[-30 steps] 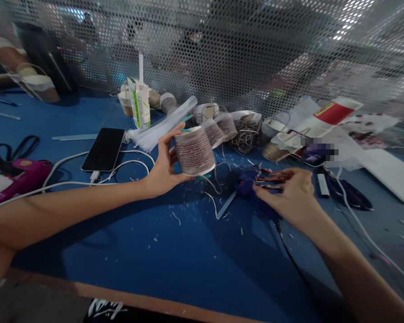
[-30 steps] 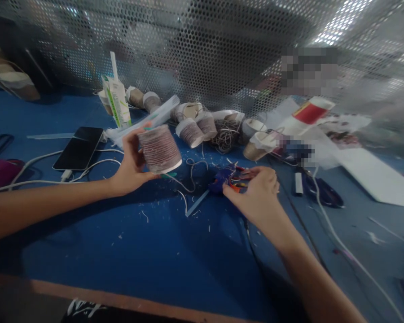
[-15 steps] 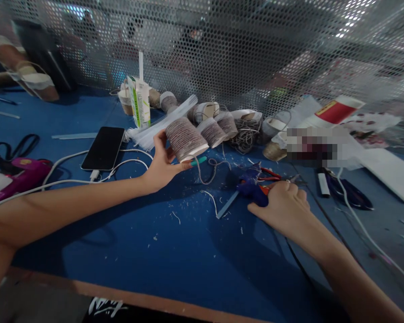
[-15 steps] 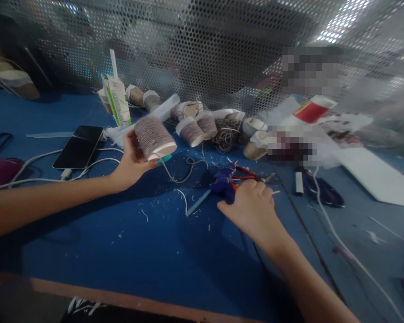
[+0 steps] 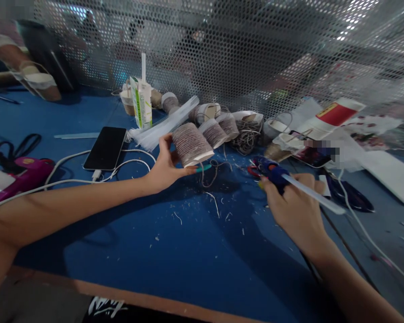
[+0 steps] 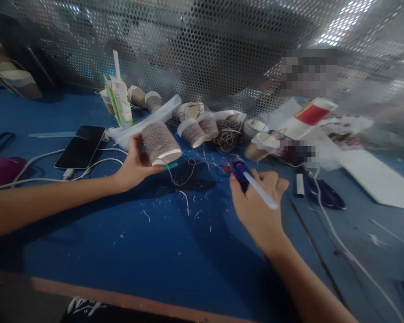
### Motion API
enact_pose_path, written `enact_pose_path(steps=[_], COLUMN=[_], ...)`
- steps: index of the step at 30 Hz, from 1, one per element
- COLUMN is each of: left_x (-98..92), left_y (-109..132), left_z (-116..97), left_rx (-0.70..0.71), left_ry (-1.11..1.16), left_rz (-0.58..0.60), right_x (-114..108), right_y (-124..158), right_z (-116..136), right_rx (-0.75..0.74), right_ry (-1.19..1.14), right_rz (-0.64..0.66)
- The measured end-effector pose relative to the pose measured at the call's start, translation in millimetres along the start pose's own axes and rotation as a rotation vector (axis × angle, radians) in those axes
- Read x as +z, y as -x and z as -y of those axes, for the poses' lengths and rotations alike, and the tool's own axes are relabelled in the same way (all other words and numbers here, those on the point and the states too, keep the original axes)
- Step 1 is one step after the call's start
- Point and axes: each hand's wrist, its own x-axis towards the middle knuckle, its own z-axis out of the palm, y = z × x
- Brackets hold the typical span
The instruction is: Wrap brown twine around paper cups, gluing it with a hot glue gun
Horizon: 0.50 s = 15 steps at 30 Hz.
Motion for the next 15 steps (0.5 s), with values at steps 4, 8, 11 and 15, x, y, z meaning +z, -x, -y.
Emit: enact_pose_path(steps=[4, 8, 11, 15], left_x=[-2.0, -1.5, -0.6, -1.2], left_y=[0, 1, 2, 2], left_z=[-1, -2, -5, -10], left_rx=[0.002, -0.012, -0.092, -0.147], left_ry=[0.02, 0.015, -0.045, -0.093], left_rz=[0.039, 0.06, 0.085, 0.149], right_x=[-1, -2, -4, -10], right_y=[4, 16, 28, 39], right_z=[19, 35, 41, 49], right_rx=[0.061, 0.127, 0.206, 0.186], right_ry=[0.011, -0.364, -0.777, -0.938], right_rz=[-0.161, -0.166, 0.05, 0.27])
